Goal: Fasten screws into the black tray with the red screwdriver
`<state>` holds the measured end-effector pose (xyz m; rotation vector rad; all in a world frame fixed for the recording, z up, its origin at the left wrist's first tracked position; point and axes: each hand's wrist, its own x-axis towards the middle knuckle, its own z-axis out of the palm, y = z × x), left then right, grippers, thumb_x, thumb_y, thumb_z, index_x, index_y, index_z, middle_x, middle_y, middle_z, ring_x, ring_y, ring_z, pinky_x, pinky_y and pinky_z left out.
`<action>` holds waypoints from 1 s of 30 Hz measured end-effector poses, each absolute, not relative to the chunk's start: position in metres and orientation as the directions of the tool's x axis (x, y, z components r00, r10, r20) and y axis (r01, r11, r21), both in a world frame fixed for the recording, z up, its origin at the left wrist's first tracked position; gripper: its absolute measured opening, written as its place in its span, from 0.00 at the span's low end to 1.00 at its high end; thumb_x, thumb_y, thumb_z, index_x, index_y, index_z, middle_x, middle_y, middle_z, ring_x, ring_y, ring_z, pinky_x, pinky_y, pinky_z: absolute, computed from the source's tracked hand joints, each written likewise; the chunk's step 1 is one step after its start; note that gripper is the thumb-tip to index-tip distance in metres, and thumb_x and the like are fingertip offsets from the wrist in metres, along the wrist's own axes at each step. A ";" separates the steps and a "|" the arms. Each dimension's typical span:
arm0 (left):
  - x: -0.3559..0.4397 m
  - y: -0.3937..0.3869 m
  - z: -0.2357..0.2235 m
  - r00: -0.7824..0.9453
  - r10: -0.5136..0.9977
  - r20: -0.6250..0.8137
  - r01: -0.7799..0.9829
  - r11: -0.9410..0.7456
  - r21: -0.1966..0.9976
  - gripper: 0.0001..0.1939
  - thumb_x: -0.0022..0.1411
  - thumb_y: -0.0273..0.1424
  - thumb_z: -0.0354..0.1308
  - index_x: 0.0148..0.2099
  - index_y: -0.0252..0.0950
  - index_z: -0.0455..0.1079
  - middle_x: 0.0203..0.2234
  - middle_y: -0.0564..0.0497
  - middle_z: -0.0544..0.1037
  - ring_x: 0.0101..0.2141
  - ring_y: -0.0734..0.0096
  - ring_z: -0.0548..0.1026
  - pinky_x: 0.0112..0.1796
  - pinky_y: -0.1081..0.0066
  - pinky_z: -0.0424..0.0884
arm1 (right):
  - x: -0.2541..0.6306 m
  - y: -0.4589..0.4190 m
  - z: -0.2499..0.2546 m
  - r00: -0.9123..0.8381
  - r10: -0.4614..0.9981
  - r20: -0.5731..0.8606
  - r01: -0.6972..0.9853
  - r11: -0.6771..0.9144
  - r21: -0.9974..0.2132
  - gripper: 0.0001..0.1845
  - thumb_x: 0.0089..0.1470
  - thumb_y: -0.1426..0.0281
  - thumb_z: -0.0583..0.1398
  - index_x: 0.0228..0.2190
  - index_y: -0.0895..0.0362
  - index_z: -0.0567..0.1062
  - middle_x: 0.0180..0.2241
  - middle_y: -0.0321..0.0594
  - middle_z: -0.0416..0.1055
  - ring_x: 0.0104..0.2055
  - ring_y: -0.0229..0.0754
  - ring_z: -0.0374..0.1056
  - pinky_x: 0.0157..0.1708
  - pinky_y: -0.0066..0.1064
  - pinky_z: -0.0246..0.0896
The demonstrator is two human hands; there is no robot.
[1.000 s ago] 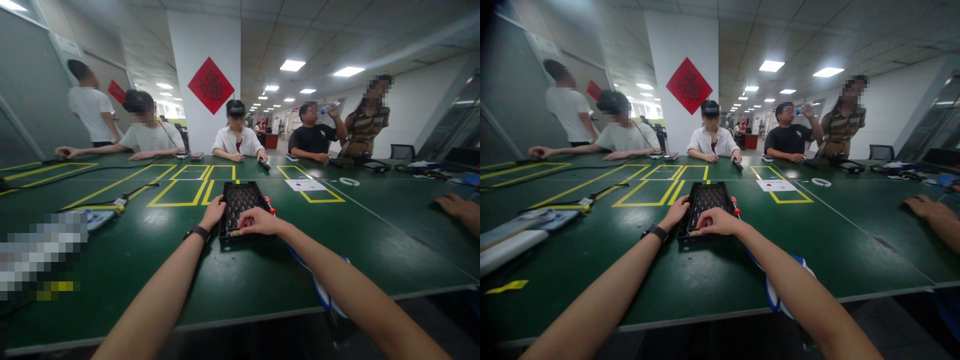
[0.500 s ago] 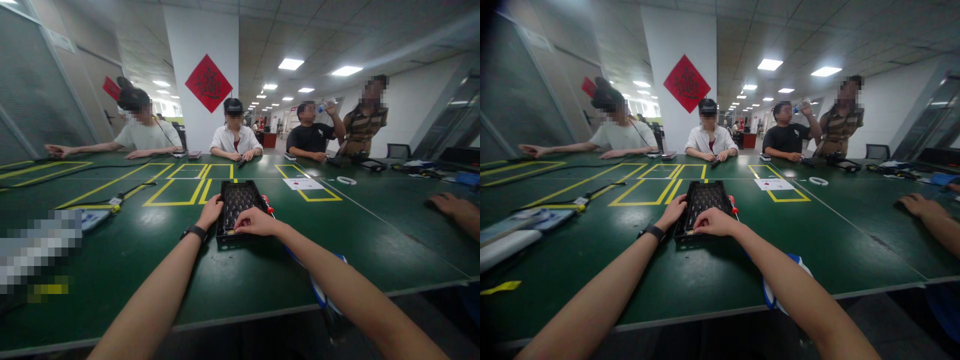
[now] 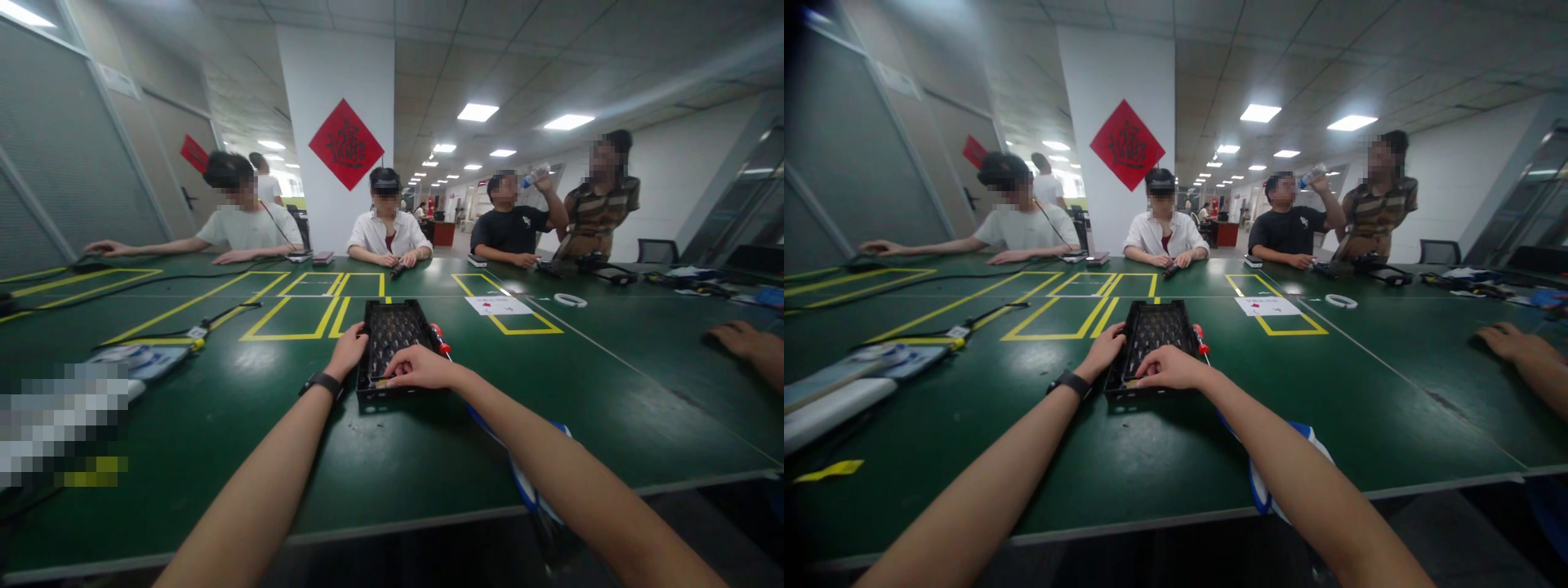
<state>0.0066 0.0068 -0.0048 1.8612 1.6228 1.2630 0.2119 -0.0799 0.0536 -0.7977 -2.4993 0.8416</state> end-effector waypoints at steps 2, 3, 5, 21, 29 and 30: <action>0.007 0.006 -0.004 -0.062 0.924 0.377 0.600 -0.268 0.754 0.24 0.52 0.26 0.46 0.53 0.29 0.61 0.50 0.43 0.67 0.49 0.66 0.65 0.50 0.69 0.59 | 0.212 -0.079 0.053 -0.765 0.621 0.172 0.406 0.672 -0.620 0.20 0.43 0.59 0.59 0.34 0.61 0.75 0.25 0.38 0.68 0.25 0.32 0.60 0.24 0.22 0.54; 0.007 0.006 -0.004 -0.061 0.924 0.377 0.599 -0.268 0.754 0.24 0.52 0.26 0.46 0.53 0.29 0.61 0.50 0.42 0.66 0.49 0.66 0.65 0.50 0.68 0.59 | 0.212 -0.079 0.053 -0.768 0.614 0.184 0.405 0.687 -0.604 0.19 0.44 0.59 0.59 0.33 0.61 0.75 0.26 0.39 0.69 0.26 0.32 0.61 0.24 0.22 0.54; 0.007 0.006 -0.003 -0.059 0.925 0.376 0.590 -0.272 0.761 0.24 0.52 0.26 0.46 0.53 0.29 0.61 0.50 0.43 0.66 0.49 0.66 0.65 0.50 0.68 0.59 | 0.212 -0.079 0.053 -0.775 0.590 0.226 0.388 0.727 -0.566 0.17 0.45 0.60 0.59 0.32 0.61 0.76 0.28 0.39 0.69 0.27 0.33 0.62 0.27 0.23 0.56; 0.007 0.008 -0.006 -0.055 0.924 0.379 0.571 -0.283 0.771 0.23 0.52 0.26 0.46 0.52 0.30 0.61 0.47 0.43 0.68 0.47 0.67 0.67 0.49 0.67 0.60 | 0.210 -0.081 0.053 -0.767 0.606 0.212 0.400 0.709 -0.581 0.18 0.45 0.60 0.58 0.32 0.62 0.76 0.27 0.41 0.73 0.27 0.34 0.65 0.27 0.23 0.56; 0.006 0.006 -0.006 -0.055 0.922 0.384 0.575 -0.285 0.767 0.23 0.52 0.26 0.46 0.51 0.30 0.61 0.46 0.43 0.69 0.46 0.66 0.68 0.48 0.67 0.61 | 0.211 -0.083 0.057 -0.760 0.596 0.259 0.382 0.732 -0.565 0.15 0.44 0.62 0.60 0.31 0.60 0.77 0.29 0.41 0.73 0.30 0.35 0.65 0.31 0.24 0.58; 0.006 0.007 -0.006 -0.058 0.920 0.388 0.573 -0.288 0.767 0.22 0.52 0.26 0.46 0.51 0.31 0.61 0.46 0.43 0.69 0.45 0.66 0.68 0.47 0.67 0.61 | 0.211 -0.083 0.057 -0.756 0.594 0.275 0.386 0.744 -0.546 0.14 0.44 0.62 0.60 0.31 0.59 0.77 0.28 0.40 0.73 0.30 0.35 0.65 0.32 0.25 0.57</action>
